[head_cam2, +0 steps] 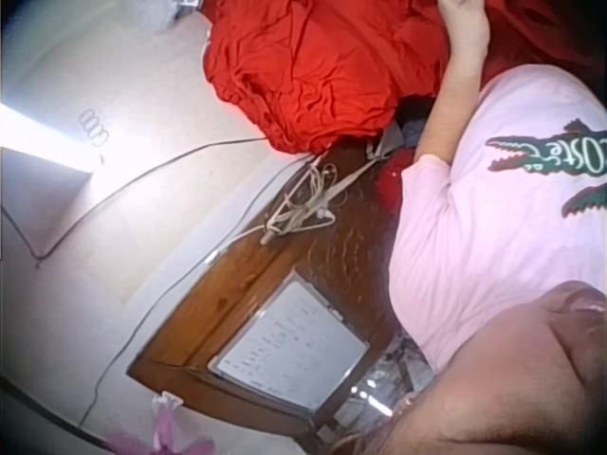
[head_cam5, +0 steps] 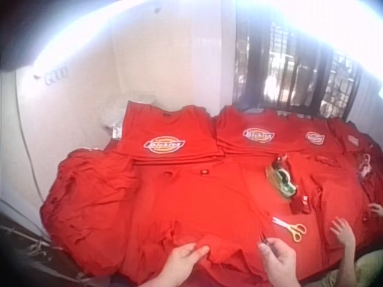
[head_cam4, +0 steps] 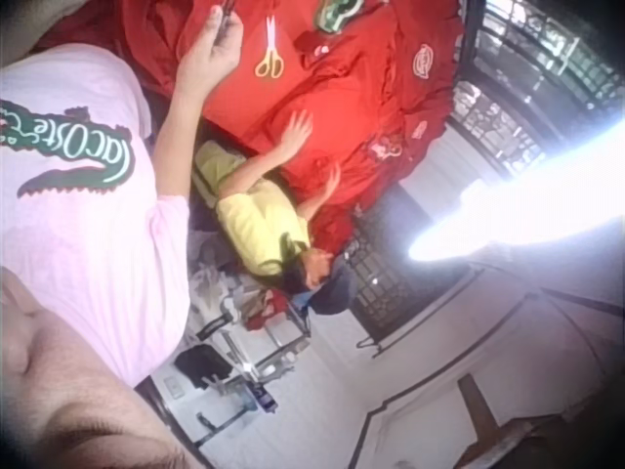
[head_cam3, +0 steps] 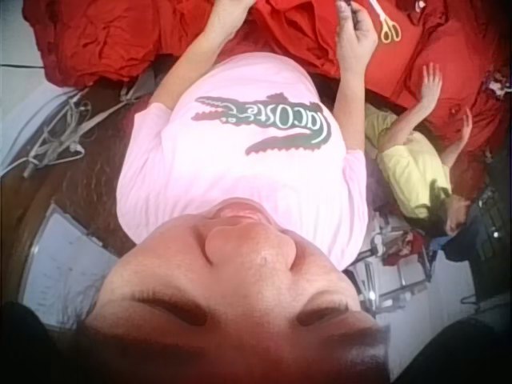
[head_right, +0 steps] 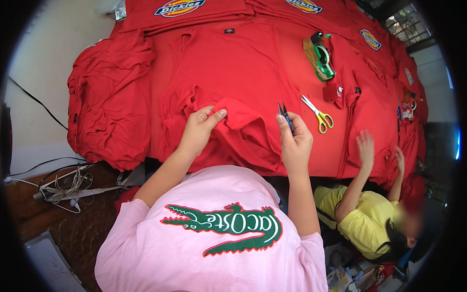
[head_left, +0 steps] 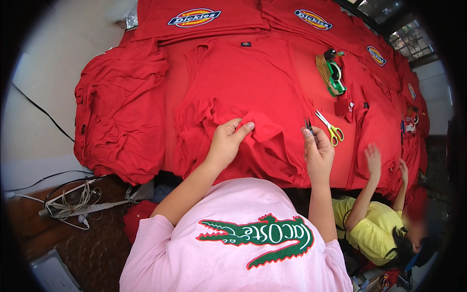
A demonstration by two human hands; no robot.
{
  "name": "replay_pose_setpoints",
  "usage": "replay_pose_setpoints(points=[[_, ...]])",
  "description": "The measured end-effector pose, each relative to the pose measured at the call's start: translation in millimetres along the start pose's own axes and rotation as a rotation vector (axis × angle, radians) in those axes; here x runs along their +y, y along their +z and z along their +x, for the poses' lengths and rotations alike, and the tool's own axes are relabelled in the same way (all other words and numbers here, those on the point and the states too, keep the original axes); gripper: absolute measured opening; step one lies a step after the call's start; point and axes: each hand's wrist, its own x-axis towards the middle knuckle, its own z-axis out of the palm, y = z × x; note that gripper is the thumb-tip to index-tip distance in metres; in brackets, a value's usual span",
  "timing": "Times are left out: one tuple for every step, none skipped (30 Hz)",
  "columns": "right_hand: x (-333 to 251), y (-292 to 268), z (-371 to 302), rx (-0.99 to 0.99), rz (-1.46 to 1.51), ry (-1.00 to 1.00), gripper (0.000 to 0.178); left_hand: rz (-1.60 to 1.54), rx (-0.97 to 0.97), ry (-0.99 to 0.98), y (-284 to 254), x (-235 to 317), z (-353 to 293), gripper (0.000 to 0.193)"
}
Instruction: The person trims loose threads and cleans small spots on several red shirts using small pliers and a cleaning tool.
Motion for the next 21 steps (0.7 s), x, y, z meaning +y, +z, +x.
replay_pose_setpoints(points=[[-3.1,-1.8,-1.1,-0.026,0.032,0.023,0.020,-0.122,-0.036,-0.153,-5.5,1.6,-1.2,0.029],[-1.9,-1.0,-1.5,-0.029,0.058,-0.009,0.021,-0.244,-0.078,-0.307,-6.4,5.5,-1.8,0.032],[1.4,2.7,-1.4,-0.032,0.084,-0.041,0.022,-0.312,-0.106,-0.301,-7.6,2.9,-1.9,0.032],[4.8,6.2,-2.2,-0.036,0.109,-0.073,0.023,-0.380,-0.134,-0.296,-8.9,-2.6,-2.3,0.032],[8.2,9.5,-3.2,-0.052,0.116,-0.096,0.025,-0.448,-0.160,-0.289,-6.6,-0.3,-3.0,0.033],[8.8,12.4,-4.4,-0.068,0.127,-0.073,0.025,-0.483,-0.178,-0.307,-3.7,3.4,-3.7,0.034],[9.0,15.0,-5.7,-0.084,0.138,-0.051,0.026,-0.518,-0.195,-0.326,0.0,8.6,-5.0,0.036],[8.7,18.0,-6.9,-0.103,0.151,-0.028,0.026,-0.552,-0.209,-0.343,2.8,14.5,-6.5,0.037],[8.5,19.6,-9.2,-0.123,0.216,0.001,0.024,-0.543,-0.209,-0.324,2.3,12.8,-5.9,0.038],[7.8,20.8,-12.4,-0.103,0.145,-0.050,0.023,-0.533,-0.210,-0.305,1.1,9.1,-4.8,0.039],[7.1,22.1,-16.0,-0.083,0.074,-0.099,0.022,-0.523,-0.209,-0.286,0.0,6.8,-4.5,0.040],[6.2,24.3,-18.2,-0.064,0.004,-0.148,0.021,-0.500,-0.200,-0.274,-0.2,6.4,-4.4,0.038],[5.2,28.0,-18.8,-0.016,-0.058,-0.287,0.018,-0.477,-0.191,-0.263,0.1,6.3,-4.4,0.037],[-0.3,29.0,-20.5,-0.040,-0.102,-0.279,0.018,-0.456,-0.180,-0.252,0.1,5.9,-4.5,0.035],[-10.1,28.1,-23.7,-0.063,-0.146,-0.270,0.017,-0.423,-0.183,-0.214,1.8,8.6,-6.7,0.032],[-16.8,28.2,-26.6,-0.086,-0.190,-0.262,0.016,-0.390,-0.187,-0.175,4.8,14.0,-11.0,0.029],[-19.7,30.0,-29.8,-0.108,-0.196,-0.249,0.016,-0.357,-0.193,-0.136,7.5,16.7,-14.3,0.027],[-21.9,33.2,-33.4,-0.131,-0.201,-0.236,0.016,-0.344,-0.168,-0.119,9.1,14.2,-15.4,0.025],[-23.2,36.9,-36.2,-0.154,-0.207,-0.224,0.015,-0.331,-0.142,-0.101,11.0,10.1,-15.9,0.023],[-24.7,41.2,-38.6,-0.153,-0.197,-0.213,0.016,-0.318,-0.117,-0.085,12.6,6.9,-16.4,0.021],[-26.1,45.9,-40.8,-0.153,-0.186,-0.202,0.016,-0.289,-0.109,-0.066,13.4,4.2,-17.1,0.021]])
